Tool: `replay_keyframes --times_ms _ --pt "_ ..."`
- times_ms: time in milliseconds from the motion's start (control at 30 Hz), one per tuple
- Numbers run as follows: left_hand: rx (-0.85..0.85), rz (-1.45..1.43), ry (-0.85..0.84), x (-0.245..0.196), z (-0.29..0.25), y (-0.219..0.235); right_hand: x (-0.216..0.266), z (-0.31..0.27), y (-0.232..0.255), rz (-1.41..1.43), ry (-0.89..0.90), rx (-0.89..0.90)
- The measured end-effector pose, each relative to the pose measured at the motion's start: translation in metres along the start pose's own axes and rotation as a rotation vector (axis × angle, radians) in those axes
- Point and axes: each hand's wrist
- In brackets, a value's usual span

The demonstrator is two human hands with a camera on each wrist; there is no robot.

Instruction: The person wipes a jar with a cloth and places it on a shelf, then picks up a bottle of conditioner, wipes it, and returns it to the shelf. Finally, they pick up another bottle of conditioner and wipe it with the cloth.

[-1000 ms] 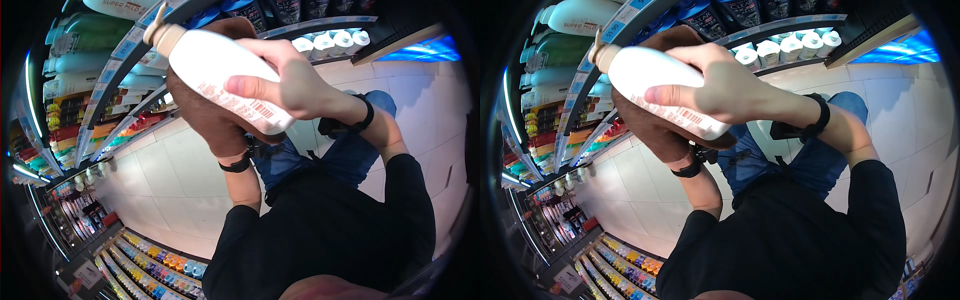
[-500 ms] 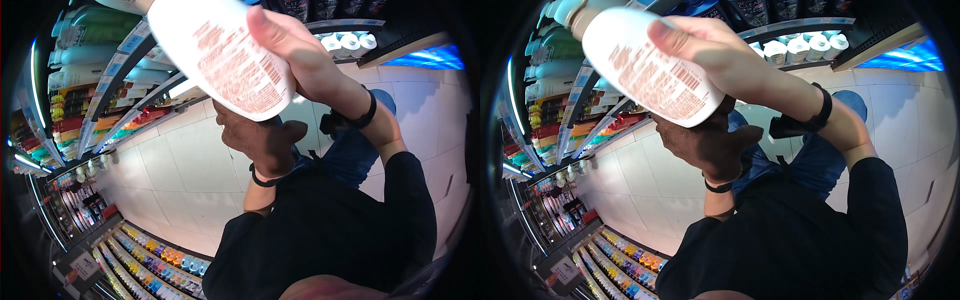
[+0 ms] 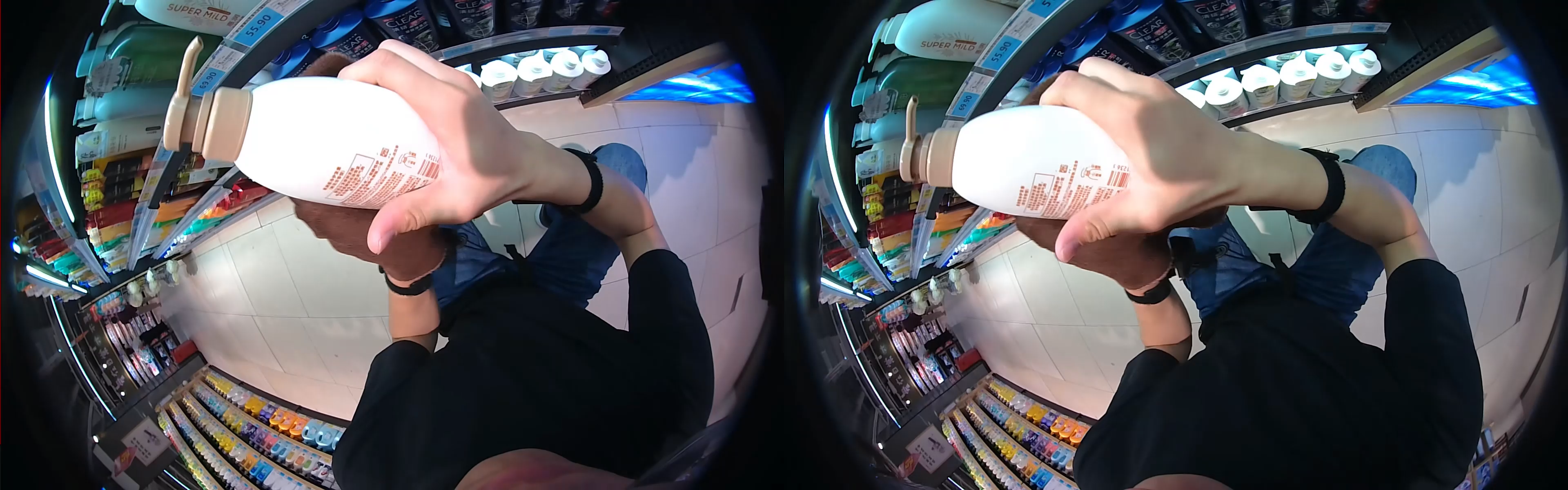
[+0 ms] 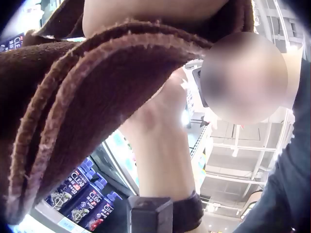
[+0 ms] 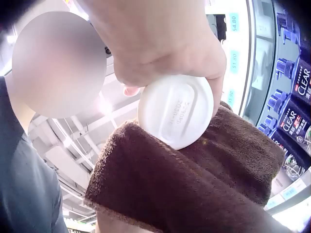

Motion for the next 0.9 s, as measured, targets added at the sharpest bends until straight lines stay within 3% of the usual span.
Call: replay_keyframes --times_ms 167,233,300,367,433,467,533,733,767,833,900 --pt "0.008 -0.304 0.044 -0.022 0.027 0.006 -0.004 -0.002 0.001 -0.059 0.029 0.072" --pt "0.010 -0.366 0.052 -0.008 0.048 0.014 -0.005 -0.002 0.002 -0.040 0.032 0.113" --pt "0.327 -0.258 -0.288 0.021 0.077 0.027 -0.006 -0.002 0.004 -0.015 -0.033 0.161" --pt "0.303 -0.249 -0.318 0.026 0.077 0.027 -0.005 -0.001 0.004 0.010 -0.100 0.211" --pt "0.251 -0.232 -0.376 0.024 0.077 0.023 -0.002 0.000 0.004 0.158 -0.438 0.359" --pt "0.224 -0.223 -0.404 0.022 0.076 0.021 -0.001 0.001 0.003 0.157 -0.440 0.361" --pt "0.173 -0.204 -0.460 0.018 0.075 0.015 -0.001 0.002 0.003 0.254 -0.643 0.401" --pt "0.033 -0.154 -0.638 0.001 0.071 -0.001 0.000 0.008 0.013 0.134 -0.610 0.306" --pt "0.036 -0.160 -0.635 -0.002 0.065 -0.003 -0.002 0.007 0.013 0.127 -0.612 0.304" --pt "0.223 -0.167 -0.278 -0.014 0.048 -0.002 -0.006 0.005 0.011 0.266 -0.699 0.122" --pt "0.198 -0.179 -0.190 -0.030 0.027 0.001 -0.003 0.007 0.019 0.296 -0.656 0.086"
Point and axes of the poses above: each hand's wrist, its own z-axis towards the middle knuckle, its own y-axis out of the back of the hand, x = y × z, and after that the axes turned 14 degrees about -x, right-handed
